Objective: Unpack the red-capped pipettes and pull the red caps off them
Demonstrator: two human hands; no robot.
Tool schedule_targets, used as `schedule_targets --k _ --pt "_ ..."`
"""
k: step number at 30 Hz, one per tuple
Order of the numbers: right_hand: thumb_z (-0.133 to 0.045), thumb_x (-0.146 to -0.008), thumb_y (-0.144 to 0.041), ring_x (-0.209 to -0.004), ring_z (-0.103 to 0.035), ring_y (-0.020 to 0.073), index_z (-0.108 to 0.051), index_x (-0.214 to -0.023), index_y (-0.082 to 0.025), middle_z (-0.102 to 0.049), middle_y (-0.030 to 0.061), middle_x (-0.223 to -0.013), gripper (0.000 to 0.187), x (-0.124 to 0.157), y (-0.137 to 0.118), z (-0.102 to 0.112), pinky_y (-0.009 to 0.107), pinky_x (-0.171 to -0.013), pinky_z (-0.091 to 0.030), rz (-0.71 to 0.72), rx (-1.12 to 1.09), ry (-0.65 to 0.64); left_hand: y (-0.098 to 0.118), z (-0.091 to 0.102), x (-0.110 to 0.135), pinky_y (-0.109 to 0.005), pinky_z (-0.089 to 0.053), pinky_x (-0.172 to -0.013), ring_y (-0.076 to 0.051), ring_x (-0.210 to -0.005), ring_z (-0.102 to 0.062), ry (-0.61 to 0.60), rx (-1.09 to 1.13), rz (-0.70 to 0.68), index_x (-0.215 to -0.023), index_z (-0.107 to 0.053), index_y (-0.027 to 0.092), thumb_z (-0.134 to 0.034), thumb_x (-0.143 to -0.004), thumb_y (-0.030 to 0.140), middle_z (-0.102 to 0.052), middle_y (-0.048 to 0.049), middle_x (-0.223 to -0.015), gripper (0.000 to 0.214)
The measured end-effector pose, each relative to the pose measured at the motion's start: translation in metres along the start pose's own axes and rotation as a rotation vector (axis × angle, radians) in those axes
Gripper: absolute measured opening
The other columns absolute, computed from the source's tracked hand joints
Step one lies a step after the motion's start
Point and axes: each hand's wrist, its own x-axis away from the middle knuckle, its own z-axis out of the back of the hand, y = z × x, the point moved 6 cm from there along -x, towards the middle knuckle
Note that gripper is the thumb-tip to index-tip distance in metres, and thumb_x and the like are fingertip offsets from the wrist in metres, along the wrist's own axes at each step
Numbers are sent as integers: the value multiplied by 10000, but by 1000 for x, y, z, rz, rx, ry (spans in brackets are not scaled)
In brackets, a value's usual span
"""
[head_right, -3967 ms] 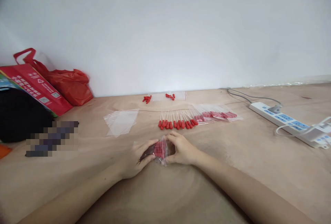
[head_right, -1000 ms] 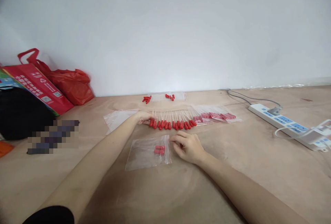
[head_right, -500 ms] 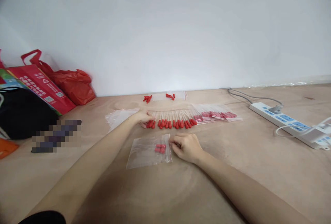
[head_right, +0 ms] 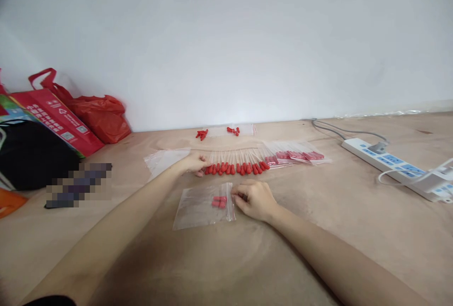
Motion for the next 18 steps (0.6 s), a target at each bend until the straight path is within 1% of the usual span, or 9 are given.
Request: schedule_targets --k 2,4,5,6,8,10,12,14,18 --pt "-506 -752 -210 -608 -535 105 -652 -826 -240 -633 -7 -690 167 0 0 1 216 -546 -339 -6 -5 -4 -1 4 14 -268 -466 -557 -171 -550 -577 55 -40 -54 -581 -502 147 -599 -724 318 -534 -20 -498 243" --pt "-507 -756 -221 -624 -532 107 -652 -843 -248 -629 -12 -692 171 0 -1 1 219 -553 -338 -7 -7 -17 -1 7 37 -273 -455 -653 -180 -688 -580 149 -76 -166 -671 -537 157 -552 -756 310 -575 -31 -628 175" --pt "-510 -757 -229 -634 -530 109 -652 -842 -250 -623 -15 -683 167 0 -2 1 221 -558 -339 -7 -8 -30 -1 7 51 -277 -444 -703 -176 -748 -570 201 -90 -251 -732 -549 170 -514 -782 309 -588 -30 -708 152" --pt "-514 -756 -236 -645 -529 112 -652 -834 -250 -617 -17 -674 159 -1 -2 1 223 -564 -340 -5 -13 -44 6 5 69 -291 -441 -710 -174 -738 -562 259 -152 -449 -755 -556 171 -471 -806 309 -589 -33 -736 169" --pt "-529 -750 -247 -665 -528 113 -652 -811 -248 -609 -20 -673 137 -1 -3 0 224 -579 -345 6 -39 -73 9 -7 101 -300 -441 -746 -166 -763 -559 221 -202 -744 -797 -567 168 -438 -823 296 -590 -47 -808 183" --pt "-551 -738 -261 -677 -529 112 -652 -789 -244 -604 -20 -678 114 -1 -4 -2 220 -589 -353 14 -76 -96 3 -23 123 -305 -433 -820 -177 -904 -550 91 -200 -899 -953 -562 178 -479 -803 292 -585 -66 -976 205" --pt "-580 -723 -293 -675 -530 112 -651 -761 -237 -596 -17 -669 98 -1 -4 -3 220 -594 -359 12 -104 -109 -4 -32 132 -327 -412 -892 -191 -1029 -515 13 -186 -929 -1079 -520 195 -504 -790 291 -551 -73 -1118 305" --pt "-604 -709 -342 -659 -527 112 -648 -743 -226 -587 -14 -649 129 -1 -3 -4 220 -588 -361 2 -128 -111 -10 -38 132 -351 -390 -938 -200 -1100 -481 -14 -181 -897 -1133 -492 203 -498 -794 296 -523 -74 -1190 352" --pt "-620 -691 -433 -640 -522 108 -649 -877 -229 -588 -10 -660 278 -2 -4 -5 219 -582 -364 -5 -190 -82 -14 -43 127 -378 -343 -995 -202 -1185 -412 -37 -214 -848 -1198 -452 191 -456 -822 323 -475 -80 -1266 398"
